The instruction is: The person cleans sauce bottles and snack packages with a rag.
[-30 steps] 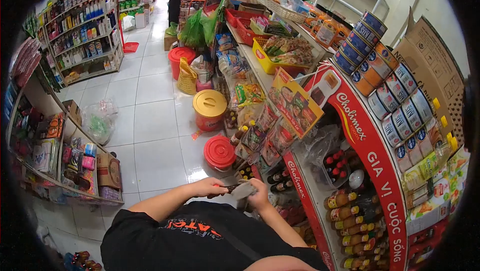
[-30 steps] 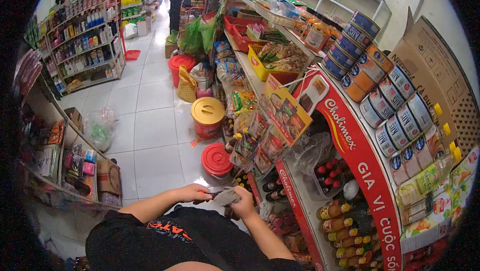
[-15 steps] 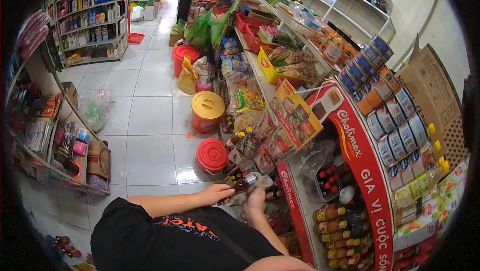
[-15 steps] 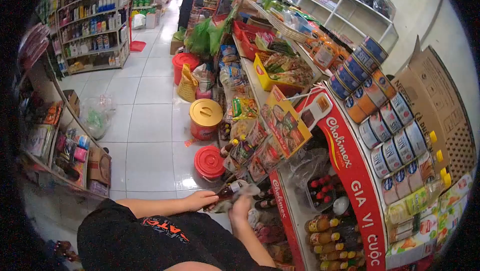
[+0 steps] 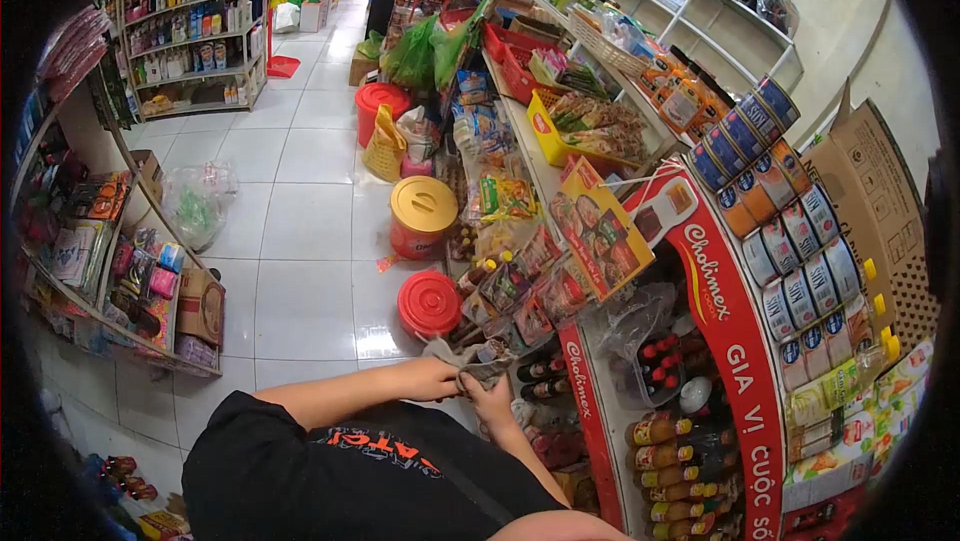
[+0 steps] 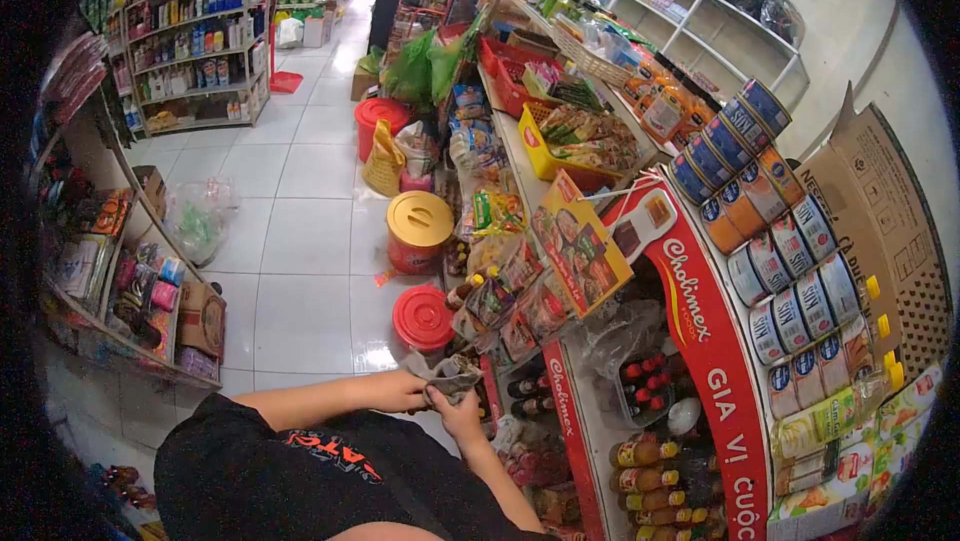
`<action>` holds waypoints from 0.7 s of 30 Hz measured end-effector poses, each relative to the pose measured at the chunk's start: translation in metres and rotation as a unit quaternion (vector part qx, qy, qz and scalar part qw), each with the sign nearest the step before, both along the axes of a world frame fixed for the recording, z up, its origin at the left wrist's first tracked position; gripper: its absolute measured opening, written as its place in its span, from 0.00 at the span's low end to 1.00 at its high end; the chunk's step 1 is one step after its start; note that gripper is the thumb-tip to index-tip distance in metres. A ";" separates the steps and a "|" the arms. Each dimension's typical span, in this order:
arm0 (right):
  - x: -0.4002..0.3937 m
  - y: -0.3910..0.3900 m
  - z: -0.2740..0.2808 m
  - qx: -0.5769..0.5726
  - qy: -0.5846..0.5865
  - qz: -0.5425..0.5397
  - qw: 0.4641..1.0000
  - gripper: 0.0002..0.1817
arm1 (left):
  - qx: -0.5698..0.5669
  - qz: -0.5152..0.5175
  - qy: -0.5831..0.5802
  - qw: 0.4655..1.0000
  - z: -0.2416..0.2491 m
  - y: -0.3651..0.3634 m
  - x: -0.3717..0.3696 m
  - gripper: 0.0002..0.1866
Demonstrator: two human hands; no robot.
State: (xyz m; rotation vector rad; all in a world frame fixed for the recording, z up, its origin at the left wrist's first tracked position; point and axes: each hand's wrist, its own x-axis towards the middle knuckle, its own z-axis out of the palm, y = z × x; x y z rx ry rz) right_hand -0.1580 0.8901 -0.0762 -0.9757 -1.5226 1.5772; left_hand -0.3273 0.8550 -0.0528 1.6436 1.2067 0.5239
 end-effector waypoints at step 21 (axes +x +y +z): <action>0.003 0.013 0.013 0.163 -0.228 0.151 0.948 0.26 | -0.181 0.204 -0.400 0.875 -0.013 -0.011 -0.023 0.24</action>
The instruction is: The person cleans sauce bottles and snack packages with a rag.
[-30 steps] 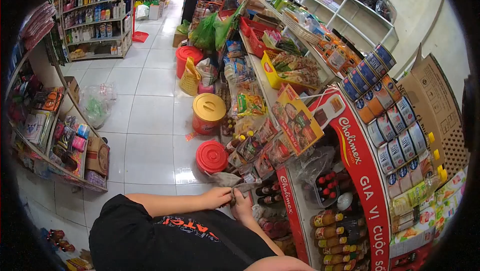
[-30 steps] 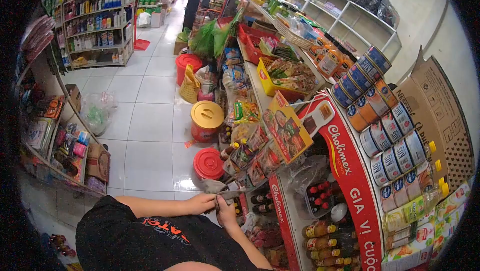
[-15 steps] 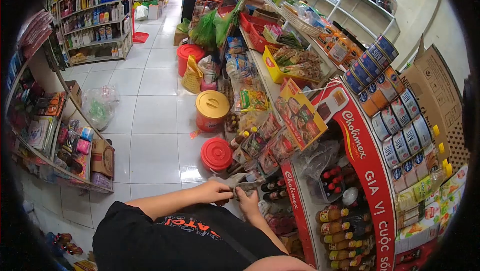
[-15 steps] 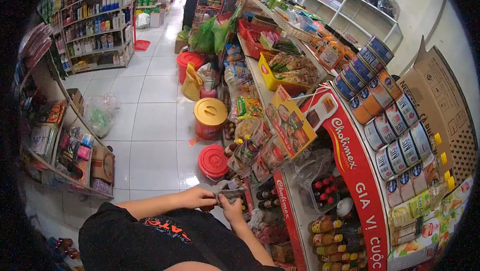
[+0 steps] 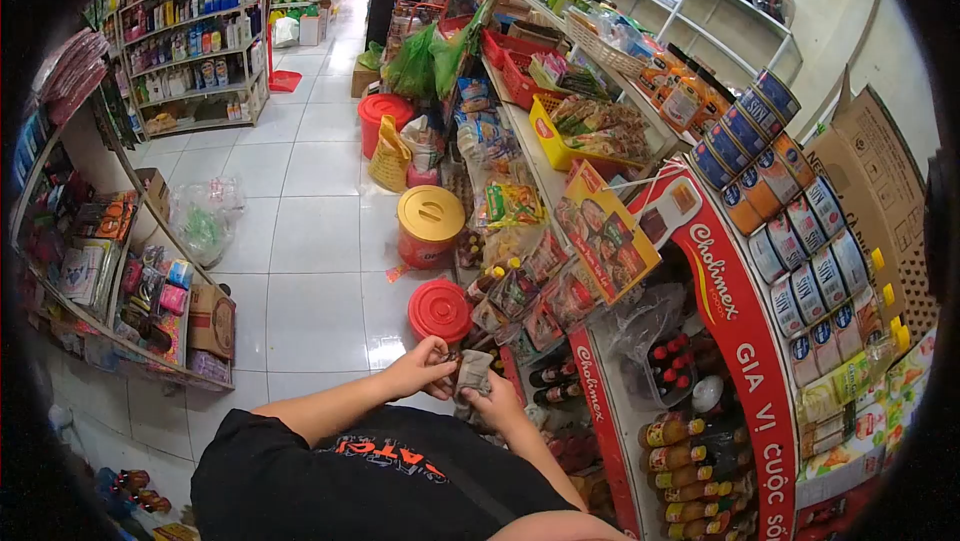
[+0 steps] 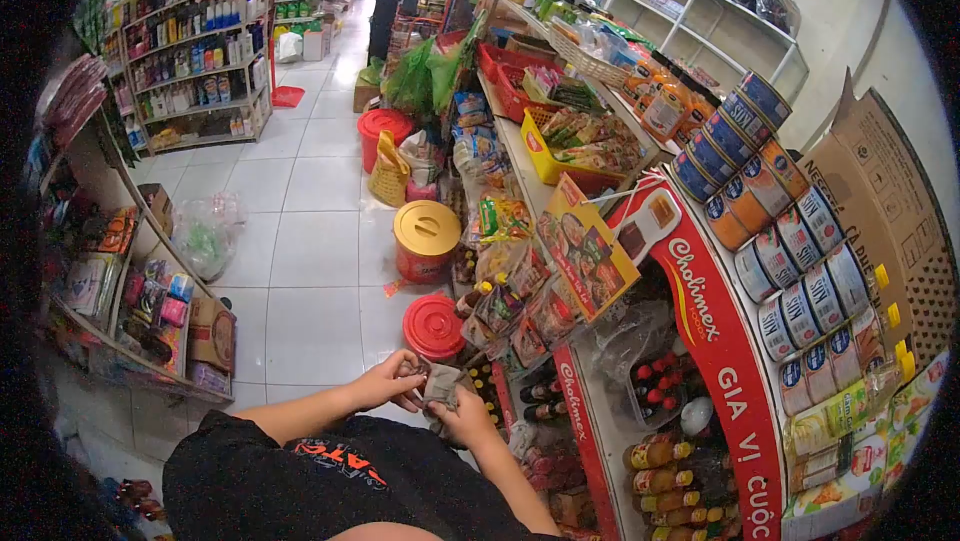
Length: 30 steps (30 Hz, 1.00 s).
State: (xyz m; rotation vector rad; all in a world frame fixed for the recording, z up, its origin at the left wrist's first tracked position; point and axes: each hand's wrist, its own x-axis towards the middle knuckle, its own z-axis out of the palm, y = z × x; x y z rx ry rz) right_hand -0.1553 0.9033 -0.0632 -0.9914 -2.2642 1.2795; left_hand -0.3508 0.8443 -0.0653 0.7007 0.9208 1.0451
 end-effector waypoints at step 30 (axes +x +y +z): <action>-0.004 -0.017 0.000 -0.226 0.207 -0.129 0.943 0.13 | -0.066 -0.100 -0.119 0.986 -0.034 0.005 0.025 0.23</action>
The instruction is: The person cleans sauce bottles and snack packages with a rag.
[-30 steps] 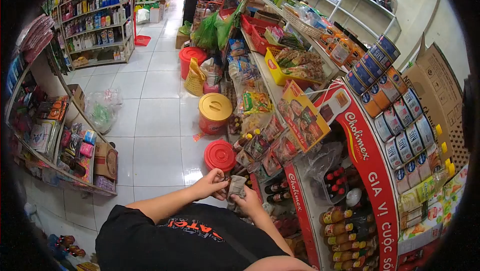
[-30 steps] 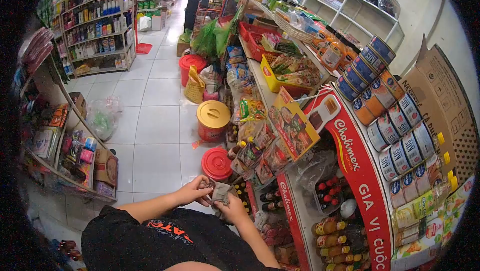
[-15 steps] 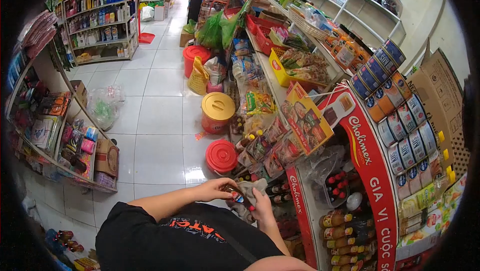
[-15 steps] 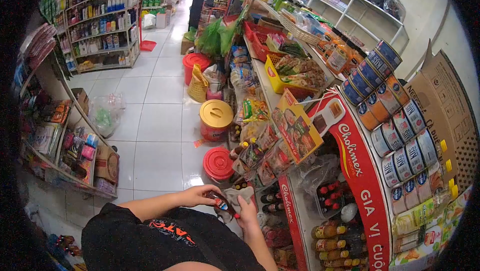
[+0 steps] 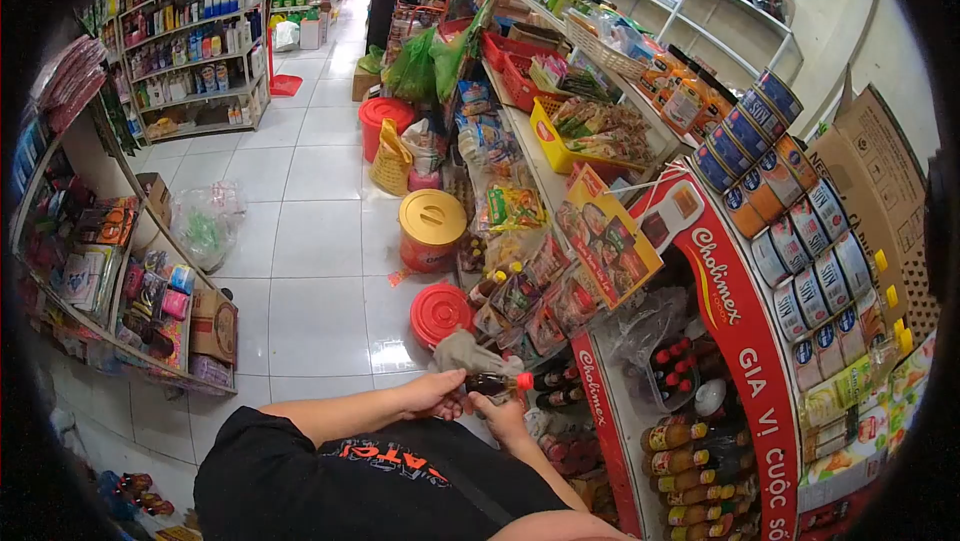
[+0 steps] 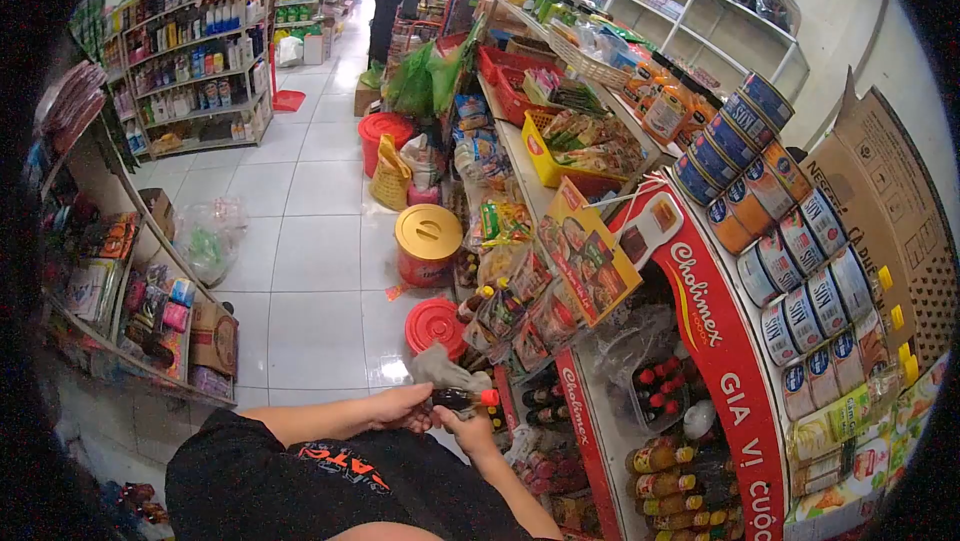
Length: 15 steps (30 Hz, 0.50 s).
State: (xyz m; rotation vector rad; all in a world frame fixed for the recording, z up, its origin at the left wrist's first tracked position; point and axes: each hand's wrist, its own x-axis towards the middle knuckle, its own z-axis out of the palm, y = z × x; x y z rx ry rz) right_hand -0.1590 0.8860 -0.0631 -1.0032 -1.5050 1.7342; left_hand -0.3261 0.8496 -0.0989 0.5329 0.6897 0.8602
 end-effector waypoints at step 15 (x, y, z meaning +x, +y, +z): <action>0.003 0.020 -0.018 0.194 -0.058 0.096 0.974 0.23 | 0.325 0.198 0.412 0.828 0.063 -0.002 -0.015 0.16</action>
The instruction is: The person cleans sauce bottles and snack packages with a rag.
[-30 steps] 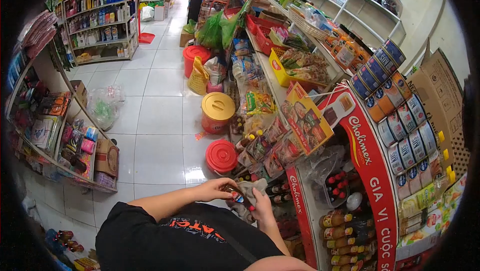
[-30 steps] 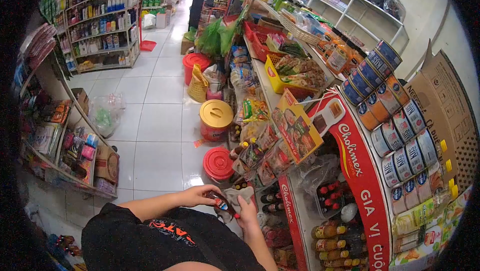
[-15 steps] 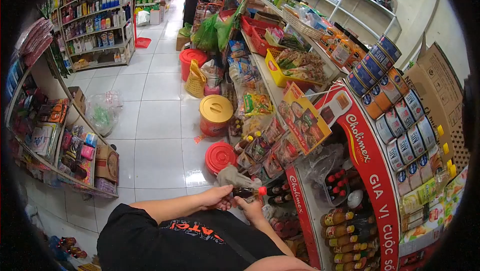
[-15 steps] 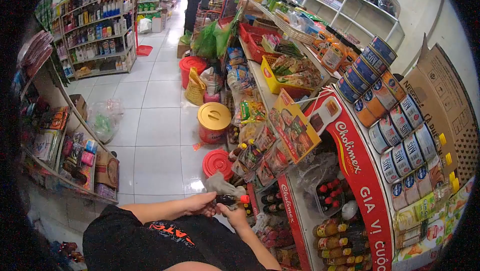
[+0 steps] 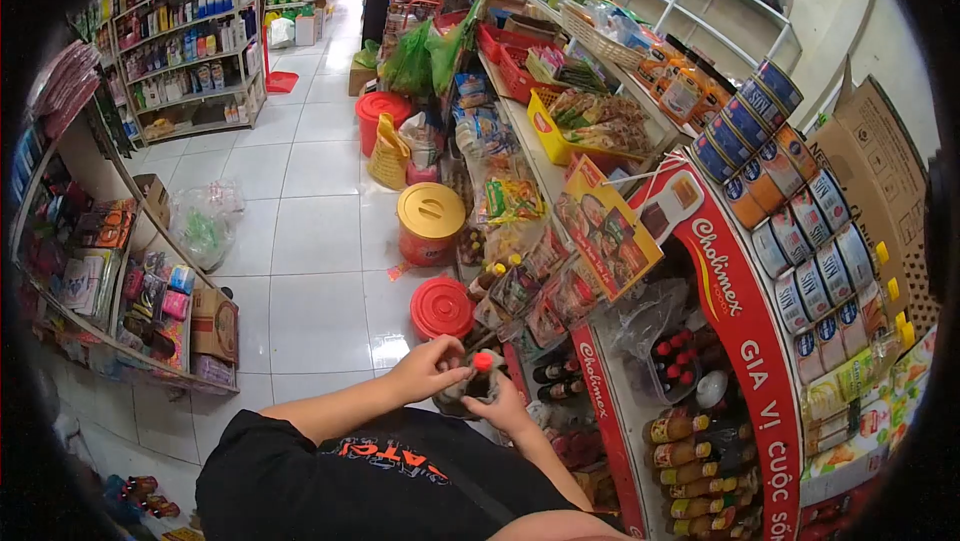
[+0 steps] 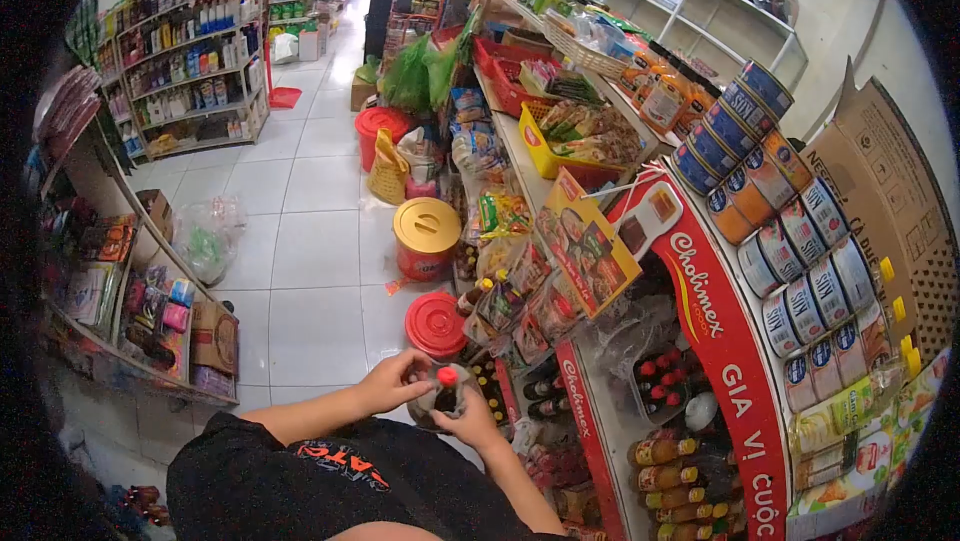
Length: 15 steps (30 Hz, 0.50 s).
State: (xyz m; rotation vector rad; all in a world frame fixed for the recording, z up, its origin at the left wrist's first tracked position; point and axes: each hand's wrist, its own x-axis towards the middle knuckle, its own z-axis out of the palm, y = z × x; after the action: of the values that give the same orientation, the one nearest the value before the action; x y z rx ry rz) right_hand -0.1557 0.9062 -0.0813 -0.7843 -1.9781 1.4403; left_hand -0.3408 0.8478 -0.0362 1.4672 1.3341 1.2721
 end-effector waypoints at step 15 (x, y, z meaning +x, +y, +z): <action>-0.001 -0.009 0.003 -0.201 -0.036 0.001 0.979 0.12 | -0.146 -0.044 -0.023 0.988 -0.010 -0.002 0.007 0.13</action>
State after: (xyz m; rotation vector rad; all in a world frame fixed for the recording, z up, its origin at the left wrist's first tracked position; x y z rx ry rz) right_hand -0.1567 0.8974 -0.0787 -1.0165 -1.7578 1.8676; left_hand -0.3342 0.8458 -0.0461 1.2693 1.3467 0.9993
